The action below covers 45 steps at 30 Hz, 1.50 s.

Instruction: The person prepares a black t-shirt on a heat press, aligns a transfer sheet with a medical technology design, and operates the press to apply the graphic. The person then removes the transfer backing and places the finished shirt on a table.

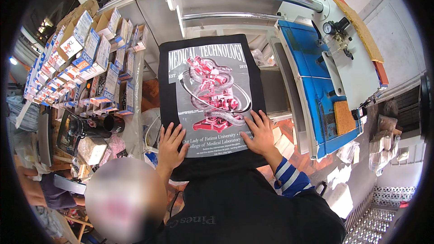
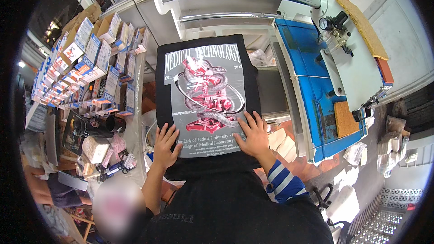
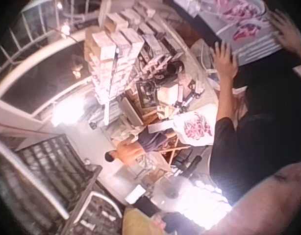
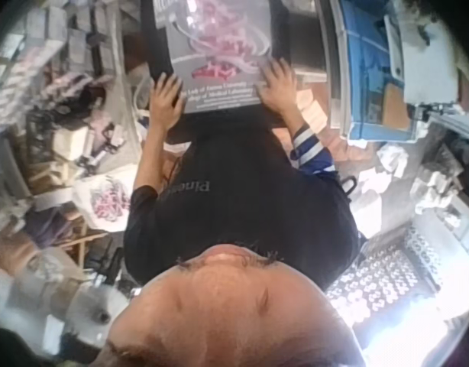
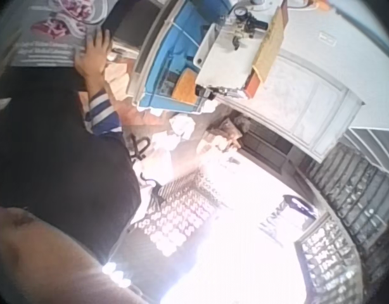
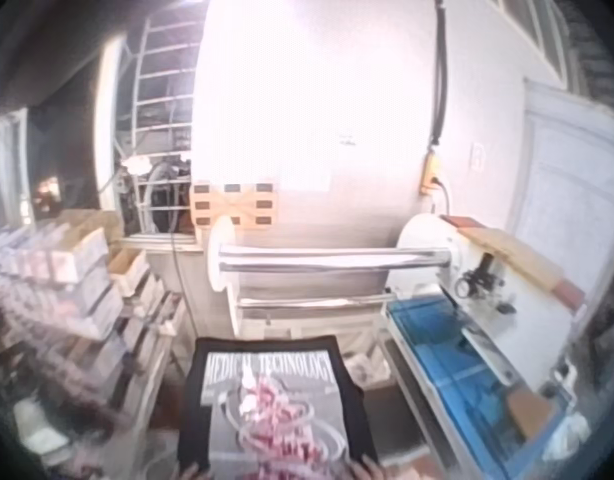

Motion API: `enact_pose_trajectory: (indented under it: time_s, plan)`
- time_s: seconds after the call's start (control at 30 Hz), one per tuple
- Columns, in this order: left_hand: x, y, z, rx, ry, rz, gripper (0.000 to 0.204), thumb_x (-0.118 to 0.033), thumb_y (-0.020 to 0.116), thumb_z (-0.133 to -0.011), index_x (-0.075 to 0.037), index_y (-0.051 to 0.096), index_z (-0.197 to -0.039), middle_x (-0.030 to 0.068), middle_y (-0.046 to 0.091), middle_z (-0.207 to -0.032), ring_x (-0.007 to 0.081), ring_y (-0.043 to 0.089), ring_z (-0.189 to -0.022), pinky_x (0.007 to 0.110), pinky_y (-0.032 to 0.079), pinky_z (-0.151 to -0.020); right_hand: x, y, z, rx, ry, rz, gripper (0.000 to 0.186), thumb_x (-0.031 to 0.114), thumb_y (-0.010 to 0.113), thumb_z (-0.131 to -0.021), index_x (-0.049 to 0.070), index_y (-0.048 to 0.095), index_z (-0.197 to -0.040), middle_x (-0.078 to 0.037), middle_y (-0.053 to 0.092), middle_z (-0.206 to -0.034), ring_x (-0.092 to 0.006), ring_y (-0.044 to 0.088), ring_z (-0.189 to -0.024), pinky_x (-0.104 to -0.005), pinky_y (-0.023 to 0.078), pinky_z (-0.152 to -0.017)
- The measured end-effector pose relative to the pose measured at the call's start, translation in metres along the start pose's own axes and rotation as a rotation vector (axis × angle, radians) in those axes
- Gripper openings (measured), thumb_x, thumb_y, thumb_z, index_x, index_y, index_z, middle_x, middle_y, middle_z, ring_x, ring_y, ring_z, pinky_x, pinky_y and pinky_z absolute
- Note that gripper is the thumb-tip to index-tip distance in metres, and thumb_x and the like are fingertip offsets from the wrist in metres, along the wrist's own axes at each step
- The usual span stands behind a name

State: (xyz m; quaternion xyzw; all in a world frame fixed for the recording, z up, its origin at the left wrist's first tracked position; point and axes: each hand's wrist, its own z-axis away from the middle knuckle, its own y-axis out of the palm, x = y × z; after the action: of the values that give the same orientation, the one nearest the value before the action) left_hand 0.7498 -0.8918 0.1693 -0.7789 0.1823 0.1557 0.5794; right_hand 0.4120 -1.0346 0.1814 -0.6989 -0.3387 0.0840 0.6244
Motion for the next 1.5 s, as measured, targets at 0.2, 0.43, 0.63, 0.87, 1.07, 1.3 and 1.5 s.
enact_pose_trajectory:
  time_s: [0.2,0.43,0.63,0.87,1.07,1.3,1.5]
  plan:
    - [-0.0005,0.0008,-0.0014,-0.011,-0.008,0.007,0.048,-0.025,0.074,-0.087,-0.005,0.068,-0.130,0.0129,0.060,-0.146,0.0374,0.043,-0.145,0.057,0.023,-0.123,-0.0075,0.0017,0.0030,-0.053,-0.010,-0.104,0.051,0.032,0.074,-0.085,0.014,0.066,-0.132,-0.012,0.052,-0.150,-0.0409,0.038,-0.144,-0.0578,0.032,-0.115]
    - [-0.0052,-0.0017,-0.0045,-0.005,-0.018,0.009,0.048,-0.023,0.074,-0.086,-0.005,0.068,-0.130,0.0132,0.060,-0.144,0.0383,0.044,-0.143,0.058,0.023,-0.123,-0.0063,-0.0001,0.0013,-0.065,-0.014,-0.091,0.047,0.030,0.075,-0.084,0.014,0.068,-0.127,-0.010,0.055,-0.146,-0.0409,0.040,-0.142,-0.0571,0.034,-0.114]
    - [-0.0020,-0.0016,-0.0022,-0.017,-0.010,0.006,0.048,-0.024,0.074,-0.086,-0.006,0.068,-0.129,0.0126,0.061,-0.144,0.0378,0.045,-0.143,0.058,0.023,-0.122,-0.0041,-0.0002,-0.0003,-0.067,-0.010,-0.086,0.046,0.029,0.075,-0.083,0.014,0.069,-0.127,-0.010,0.055,-0.146,-0.0404,0.040,-0.142,-0.0570,0.034,-0.114]
    - [-0.0024,-0.0013,-0.0042,-0.014,0.003,0.026,0.047,-0.025,0.074,-0.087,-0.007,0.068,-0.130,0.0117,0.060,-0.145,0.0365,0.044,-0.144,0.057,0.025,-0.122,-0.0050,0.0015,0.0016,-0.080,-0.009,-0.103,0.045,0.026,0.076,-0.081,0.012,0.071,-0.124,-0.011,0.057,-0.145,-0.0407,0.042,-0.141,-0.0555,0.034,-0.114]
    - [-0.0002,-0.0004,0.0008,-0.028,-0.015,0.033,0.046,-0.024,0.074,-0.087,-0.006,0.068,-0.129,0.0120,0.059,-0.145,0.0361,0.043,-0.145,0.058,0.024,-0.122,-0.0070,0.0066,0.0013,-0.084,-0.027,-0.096,0.045,0.028,0.075,-0.082,0.014,0.071,-0.125,-0.010,0.057,-0.145,-0.0403,0.041,-0.141,-0.0573,0.034,-0.114]
    - [-0.0002,0.0001,0.0013,-0.038,-0.014,0.041,0.045,-0.023,0.074,-0.087,-0.005,0.069,-0.128,0.0127,0.059,-0.145,0.0362,0.043,-0.145,0.057,0.024,-0.122,-0.0043,0.0040,0.0001,-0.074,-0.028,-0.069,0.045,0.028,0.075,-0.083,0.014,0.071,-0.125,-0.010,0.057,-0.145,-0.0404,0.041,-0.142,-0.0563,0.034,-0.114]
    - [-0.0018,0.0011,-0.0014,-0.035,-0.009,0.022,0.047,-0.021,0.075,-0.085,-0.005,0.069,-0.128,0.0131,0.060,-0.145,0.0371,0.045,-0.144,0.057,0.024,-0.122,-0.0082,0.0040,0.0010,-0.073,-0.020,-0.108,0.047,0.028,0.074,-0.082,0.013,0.069,-0.126,-0.010,0.055,-0.147,-0.0413,0.040,-0.142,-0.0564,0.033,-0.114]
